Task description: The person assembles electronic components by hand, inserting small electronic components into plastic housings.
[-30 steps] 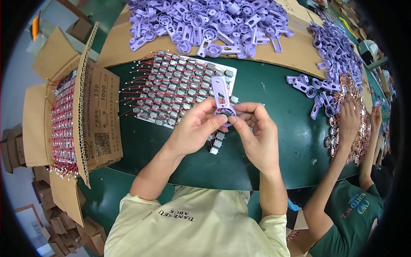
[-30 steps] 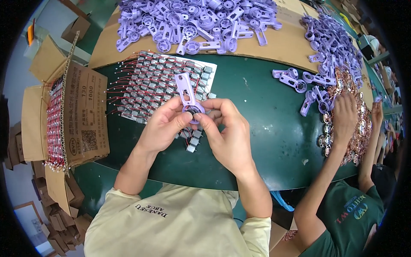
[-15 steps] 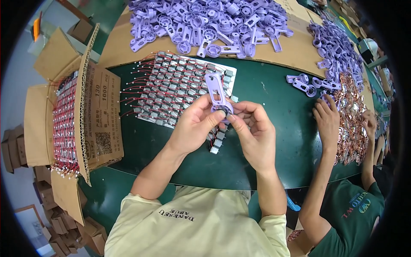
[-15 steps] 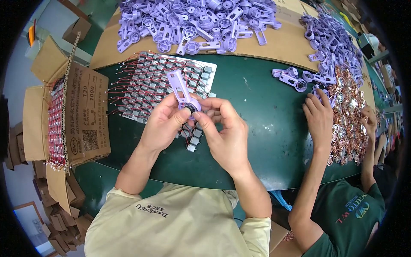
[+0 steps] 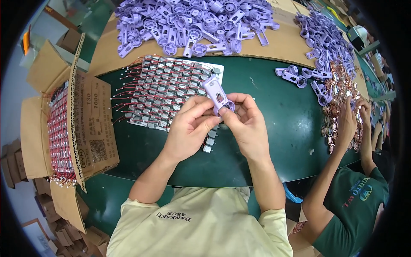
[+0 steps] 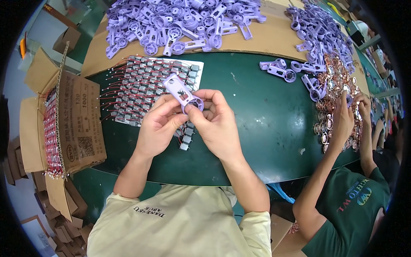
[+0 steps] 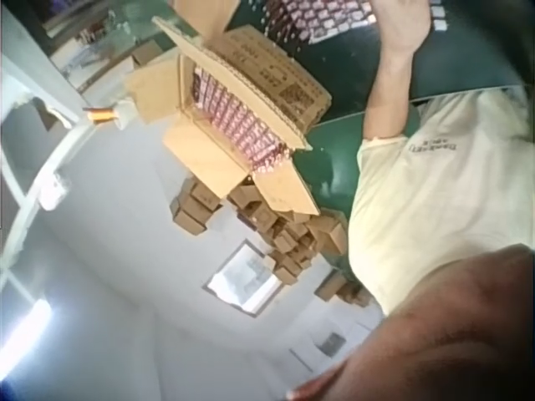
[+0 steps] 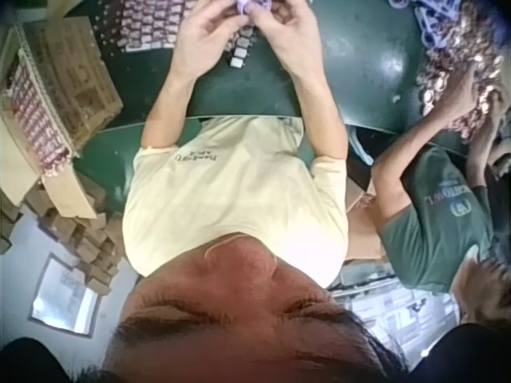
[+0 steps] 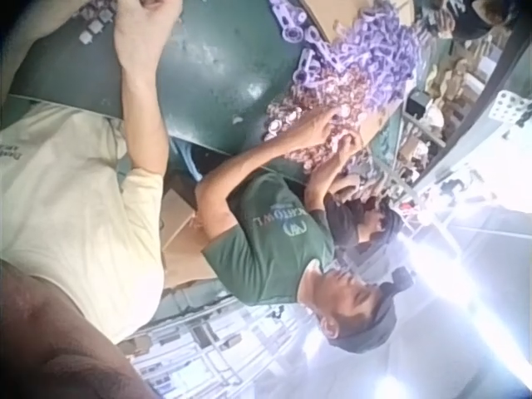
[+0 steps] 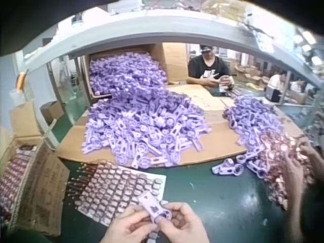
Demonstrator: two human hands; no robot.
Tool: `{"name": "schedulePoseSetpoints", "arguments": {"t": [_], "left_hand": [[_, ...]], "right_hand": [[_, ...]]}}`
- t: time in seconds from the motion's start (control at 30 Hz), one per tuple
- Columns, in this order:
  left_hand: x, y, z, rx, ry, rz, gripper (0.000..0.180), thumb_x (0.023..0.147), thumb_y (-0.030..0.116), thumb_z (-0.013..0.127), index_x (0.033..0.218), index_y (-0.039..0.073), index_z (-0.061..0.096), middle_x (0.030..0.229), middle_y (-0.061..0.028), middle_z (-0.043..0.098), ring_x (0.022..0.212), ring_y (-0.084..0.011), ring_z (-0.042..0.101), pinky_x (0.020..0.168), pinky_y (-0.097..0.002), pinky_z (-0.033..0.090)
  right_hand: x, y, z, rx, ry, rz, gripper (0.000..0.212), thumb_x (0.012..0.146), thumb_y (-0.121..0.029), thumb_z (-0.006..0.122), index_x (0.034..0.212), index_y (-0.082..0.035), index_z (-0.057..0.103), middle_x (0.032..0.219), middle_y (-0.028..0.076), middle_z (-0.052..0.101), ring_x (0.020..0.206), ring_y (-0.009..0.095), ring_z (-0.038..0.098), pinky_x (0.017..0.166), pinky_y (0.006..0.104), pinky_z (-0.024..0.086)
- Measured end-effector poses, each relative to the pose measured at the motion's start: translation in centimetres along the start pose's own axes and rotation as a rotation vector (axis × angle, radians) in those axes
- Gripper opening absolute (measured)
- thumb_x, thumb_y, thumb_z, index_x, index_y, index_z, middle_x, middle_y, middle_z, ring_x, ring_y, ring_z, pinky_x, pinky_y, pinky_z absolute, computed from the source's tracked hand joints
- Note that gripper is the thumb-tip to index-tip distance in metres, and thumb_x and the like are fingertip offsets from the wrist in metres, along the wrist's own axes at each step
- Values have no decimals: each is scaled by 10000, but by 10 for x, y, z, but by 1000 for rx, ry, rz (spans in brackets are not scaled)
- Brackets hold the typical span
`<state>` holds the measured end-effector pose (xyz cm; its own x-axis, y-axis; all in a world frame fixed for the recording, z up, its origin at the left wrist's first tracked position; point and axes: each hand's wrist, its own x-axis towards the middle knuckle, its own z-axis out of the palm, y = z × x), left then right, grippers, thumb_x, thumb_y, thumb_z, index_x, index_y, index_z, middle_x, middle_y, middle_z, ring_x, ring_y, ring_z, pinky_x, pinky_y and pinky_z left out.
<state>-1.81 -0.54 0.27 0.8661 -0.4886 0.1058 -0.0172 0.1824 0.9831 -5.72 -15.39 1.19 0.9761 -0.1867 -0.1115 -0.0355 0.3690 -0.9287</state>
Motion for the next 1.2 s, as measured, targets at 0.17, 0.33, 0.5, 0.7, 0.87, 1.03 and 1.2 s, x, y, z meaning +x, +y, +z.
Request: {"name": "schedulePoseSetpoints", "arguments": {"t": [0.17,0.33,0.5,0.7,0.87,1.03,1.2], "left_hand": [[-2,-5,0,43,33,36,344,890,-93,581,1232,-85,548,1167,-83,458,1054,-162,596,879,-260,534],[-3,-5,3,99,19,59,334,892,-94,577,1225,-83,557,1151,-78,457,1012,-148,598,844,-244,527],[-1,-7,0,14,36,65,329,890,-83,587,1218,-63,575,1147,-83,467,972,-146,604,826,-252,533],[-4,0,-2,252,6,122,345,894,-48,605,1233,-85,554,1126,-83,499,975,-145,600,811,-255,519],[1,-3,1,179,35,97,281,887,11,649,1157,-56,609,1033,-70,527,880,-121,584,758,-240,509],[15,-2,7,319,26,113,315,874,86,680,1153,-46,614,943,-87,565,833,-142,604,748,-267,511],[92,11,-4,907,15,286,275,878,125,632,1122,0,652,951,-147,613,818,-248,626,759,-340,498]], "right_hand": [[3,2,-5,64,-39,60,272,906,-27,627,1141,18,497,988,82,605,857,88,579,737,222,473],[3,2,-6,113,-38,68,248,902,-19,624,1110,19,495,999,88,602,920,104,564,799,258,467],[5,0,-9,214,-71,123,243,898,-15,618,1105,21,495,1001,84,598,920,106,562,804,263,467],[7,4,-10,180,-105,120,243,915,-27,622,1111,21,487,991,77,598,918,109,569,799,255,474],[4,8,-11,9,-154,-22,202,932,3,587,1094,14,468,986,76,597,914,110,579,779,245,483],[18,3,-27,-37,-104,36,221,918,-48,633,1079,22,499,960,77,620,909,116,587,801,251,485],[35,-28,-108,-742,449,-177,264,893,-140,673,1076,23,574,936,104,643,786,143,626,690,280,510]]}}
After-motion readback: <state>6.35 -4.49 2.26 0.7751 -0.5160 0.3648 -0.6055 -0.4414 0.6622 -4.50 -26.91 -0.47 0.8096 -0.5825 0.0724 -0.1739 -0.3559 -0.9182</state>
